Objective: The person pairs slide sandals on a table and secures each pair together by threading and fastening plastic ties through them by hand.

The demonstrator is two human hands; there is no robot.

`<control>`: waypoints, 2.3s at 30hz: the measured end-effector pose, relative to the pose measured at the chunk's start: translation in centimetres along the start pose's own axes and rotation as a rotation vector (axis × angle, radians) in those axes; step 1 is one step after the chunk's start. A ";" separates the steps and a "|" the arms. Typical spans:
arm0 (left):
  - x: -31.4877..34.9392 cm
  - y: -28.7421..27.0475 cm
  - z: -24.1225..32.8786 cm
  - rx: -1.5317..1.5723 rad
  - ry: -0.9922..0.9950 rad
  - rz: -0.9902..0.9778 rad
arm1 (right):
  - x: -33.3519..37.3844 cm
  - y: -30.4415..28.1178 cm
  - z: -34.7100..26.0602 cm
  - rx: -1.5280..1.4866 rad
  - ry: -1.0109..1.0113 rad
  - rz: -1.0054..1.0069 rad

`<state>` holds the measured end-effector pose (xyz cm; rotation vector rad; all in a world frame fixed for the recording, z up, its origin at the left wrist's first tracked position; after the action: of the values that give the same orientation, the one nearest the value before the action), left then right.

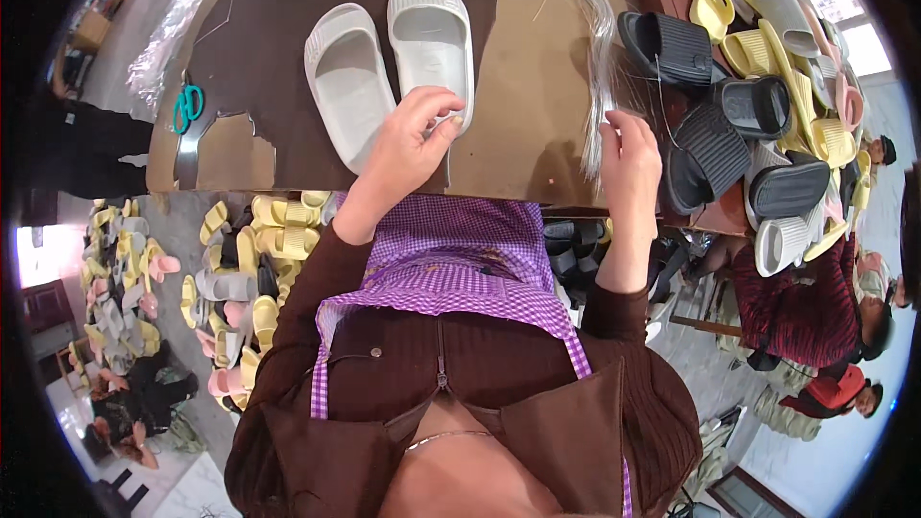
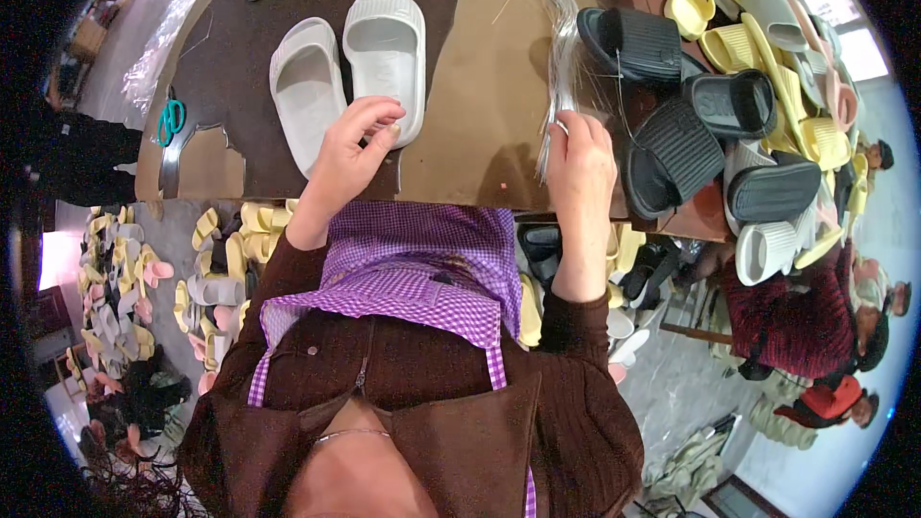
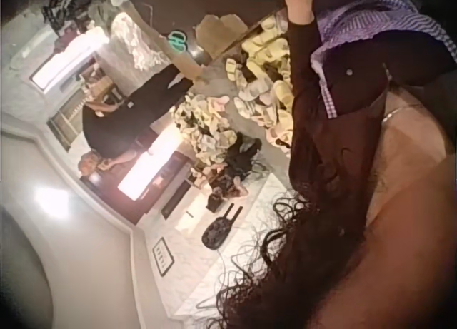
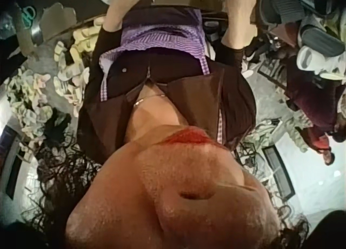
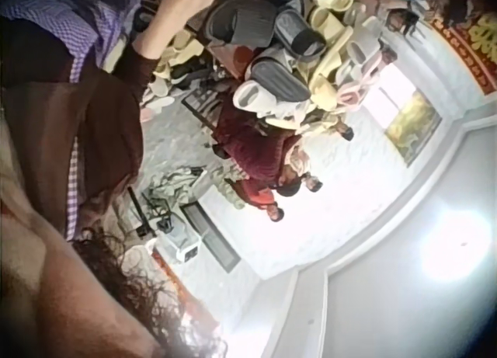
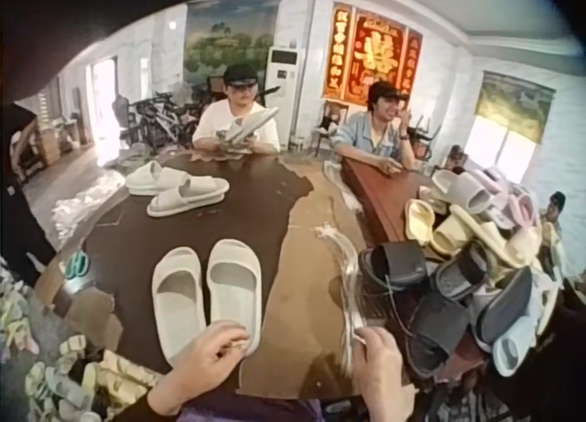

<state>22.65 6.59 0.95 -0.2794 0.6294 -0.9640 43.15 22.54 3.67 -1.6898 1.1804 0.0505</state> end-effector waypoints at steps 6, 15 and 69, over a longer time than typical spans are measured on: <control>0.2 1.1 -0.9 0.044 -0.037 -0.036 | 0.2 3.0 2.5 0.223 0.050 -0.060; 0.4 0.6 -0.9 0.048 -0.032 -0.026 | -2.5 -6.7 -1.2 0.155 -0.089 0.235; -5.7 -8.3 4.0 0.210 -0.124 0.356 | -30.8 -19.0 12.1 0.021 -0.196 -0.099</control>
<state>17.17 6.59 10.32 -0.0370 0.4406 -0.6575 46.51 51.89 27.78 -1.6815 0.9475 0.1383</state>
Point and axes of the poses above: each hand's wrist, its own x-axis away from the middle knuckle, its own y-axis out of the palm, z = x × y, the point moved 10 cm from there along -x, towards the middle knuckle, and after that the axes turned 7 degrees about -x, right-handed, at the moved point
